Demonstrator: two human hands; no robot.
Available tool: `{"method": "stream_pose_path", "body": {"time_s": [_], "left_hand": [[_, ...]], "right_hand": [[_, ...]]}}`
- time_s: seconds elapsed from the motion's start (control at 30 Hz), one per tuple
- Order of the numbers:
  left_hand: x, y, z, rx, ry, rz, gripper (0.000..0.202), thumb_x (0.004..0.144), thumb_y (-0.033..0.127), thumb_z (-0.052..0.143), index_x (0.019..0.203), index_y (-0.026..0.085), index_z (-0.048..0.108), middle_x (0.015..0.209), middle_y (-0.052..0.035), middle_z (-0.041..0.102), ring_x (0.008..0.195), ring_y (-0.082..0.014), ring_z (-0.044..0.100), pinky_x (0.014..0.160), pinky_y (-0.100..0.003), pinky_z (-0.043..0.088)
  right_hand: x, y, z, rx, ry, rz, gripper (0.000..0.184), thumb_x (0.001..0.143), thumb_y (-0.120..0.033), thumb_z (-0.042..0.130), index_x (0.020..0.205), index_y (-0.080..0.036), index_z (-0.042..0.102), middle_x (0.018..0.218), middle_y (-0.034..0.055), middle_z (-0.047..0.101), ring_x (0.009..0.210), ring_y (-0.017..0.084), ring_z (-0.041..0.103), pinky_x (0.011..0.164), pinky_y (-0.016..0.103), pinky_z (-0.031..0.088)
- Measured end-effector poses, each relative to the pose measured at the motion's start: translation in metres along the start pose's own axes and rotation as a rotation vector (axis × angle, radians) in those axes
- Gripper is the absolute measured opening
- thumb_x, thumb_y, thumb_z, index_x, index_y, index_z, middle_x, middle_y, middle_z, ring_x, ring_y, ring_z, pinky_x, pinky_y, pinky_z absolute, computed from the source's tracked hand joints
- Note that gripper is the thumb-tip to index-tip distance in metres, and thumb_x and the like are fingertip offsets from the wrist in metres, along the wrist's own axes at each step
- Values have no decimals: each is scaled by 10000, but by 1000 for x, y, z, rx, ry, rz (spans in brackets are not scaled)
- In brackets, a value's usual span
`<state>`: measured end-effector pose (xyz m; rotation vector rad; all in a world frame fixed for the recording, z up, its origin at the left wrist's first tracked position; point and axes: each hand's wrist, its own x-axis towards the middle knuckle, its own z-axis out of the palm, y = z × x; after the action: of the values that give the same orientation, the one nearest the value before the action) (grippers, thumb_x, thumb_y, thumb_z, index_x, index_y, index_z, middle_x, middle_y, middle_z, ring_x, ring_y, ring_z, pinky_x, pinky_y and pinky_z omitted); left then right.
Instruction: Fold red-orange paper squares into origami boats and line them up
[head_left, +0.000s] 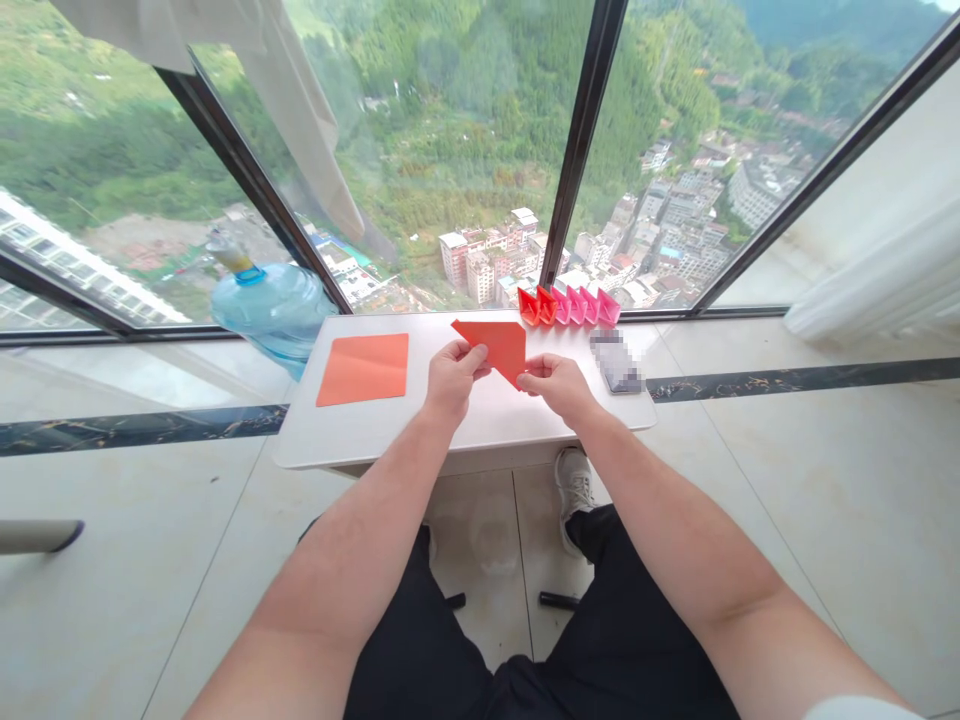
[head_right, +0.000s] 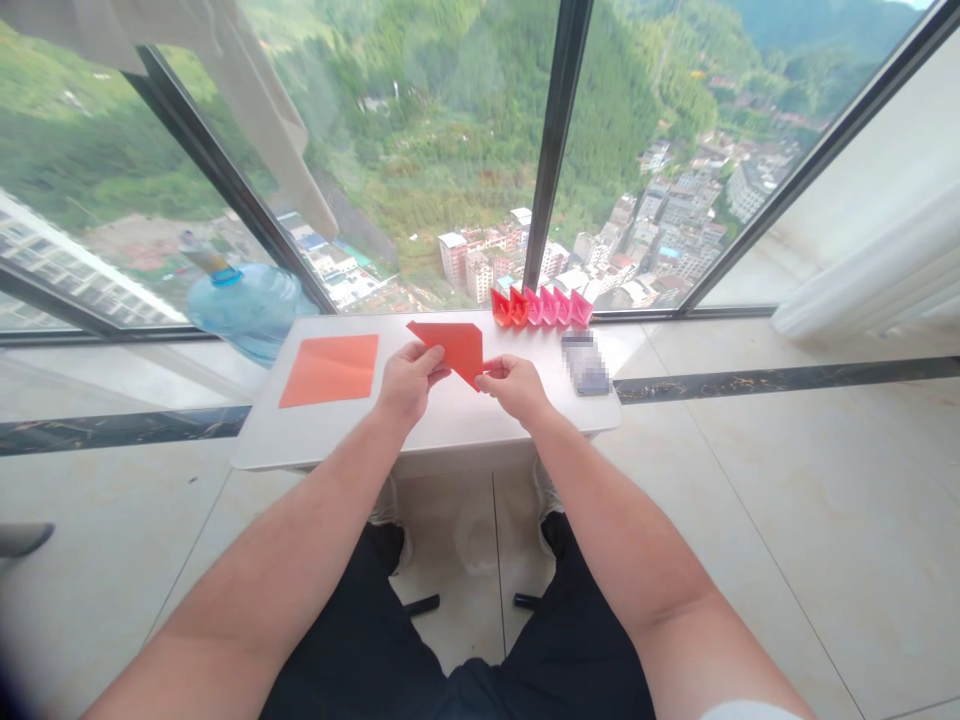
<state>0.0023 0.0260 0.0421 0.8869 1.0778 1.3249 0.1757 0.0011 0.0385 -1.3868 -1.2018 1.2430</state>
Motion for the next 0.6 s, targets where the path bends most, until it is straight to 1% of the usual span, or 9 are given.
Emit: {"method": "stream_pose_path", "body": {"time_s": [0.13,0.27,0.37,0.43,0.47,0.5,0.53,0.57,0.6], "left_hand": [[-8,2,-8,-51,15,-8,308,683,364,775,797,178,557,780,-11,687,720,-135,676,734,-306,544],[-17,0,-12,-70,-8,-58,337,652,348,806,822,170,576,829,-36,715,760,-161,699,764,-337,564],[-16,-1,-14,-27,-41,-63,312,634,311,793,838,154,617,863,-63,732,779,-190,709,779,-377,577],[-10,1,-21,51,-37,-43,265,639,287,752,840,154,642,858,-65,736,754,-200,704,735,-371,577],[-6,3,-26,128,-31,-25,232,641,273,727,831,158,657,831,-55,733,723,-195,692,692,-347,566],[-2,5,-31,250,-48,-27,196,641,258,702,812,165,677,786,-39,724,674,-183,668,631,-316,541],[2,6,-37,389,-112,-59,163,645,252,678,787,174,697,730,-24,709,617,-172,636,576,-296,505],[5,7,-42,525,-199,-95,131,647,251,663,746,180,711,666,-12,684,575,-163,604,543,-283,471],[8,7,-47,649,-292,-112,107,638,245,660,703,184,720,628,-4,666,558,-158,584,529,-276,445]], "right_hand": [[-3,0,10,55,4,-54,279,599,-251,778,842,-163,672,692,19,711,616,146,633,595,280,515],[-6,5,25,83,12,-87,258,611,-289,768,810,-173,651,686,17,706,640,155,644,627,292,529],[-4,10,33,9,-17,-87,283,656,-317,747,879,-172,652,724,28,716,674,167,661,667,308,546],[0,8,33,-108,-21,-86,409,692,-344,739,1049,-165,654,872,66,745,755,187,688,699,324,559],[2,5,31,-181,10,-116,508,704,-357,743,1162,-168,632,1011,94,745,840,203,700,725,331,565],[5,2,28,-252,61,-177,606,706,-361,754,1262,-180,597,1209,126,694,942,222,697,749,341,569],[9,-1,24,-327,104,-266,665,710,-355,758,1327,-195,568,1365,144,609,1047,242,674,776,351,569],[12,-5,21,-413,115,-370,668,728,-335,746,1358,-214,560,1449,140,544,1157,257,629,828,361,561],[15,-7,18,-498,66,-449,619,749,-305,727,1348,-233,584,1465,119,535,1227,262,589,885,369,545]]}}
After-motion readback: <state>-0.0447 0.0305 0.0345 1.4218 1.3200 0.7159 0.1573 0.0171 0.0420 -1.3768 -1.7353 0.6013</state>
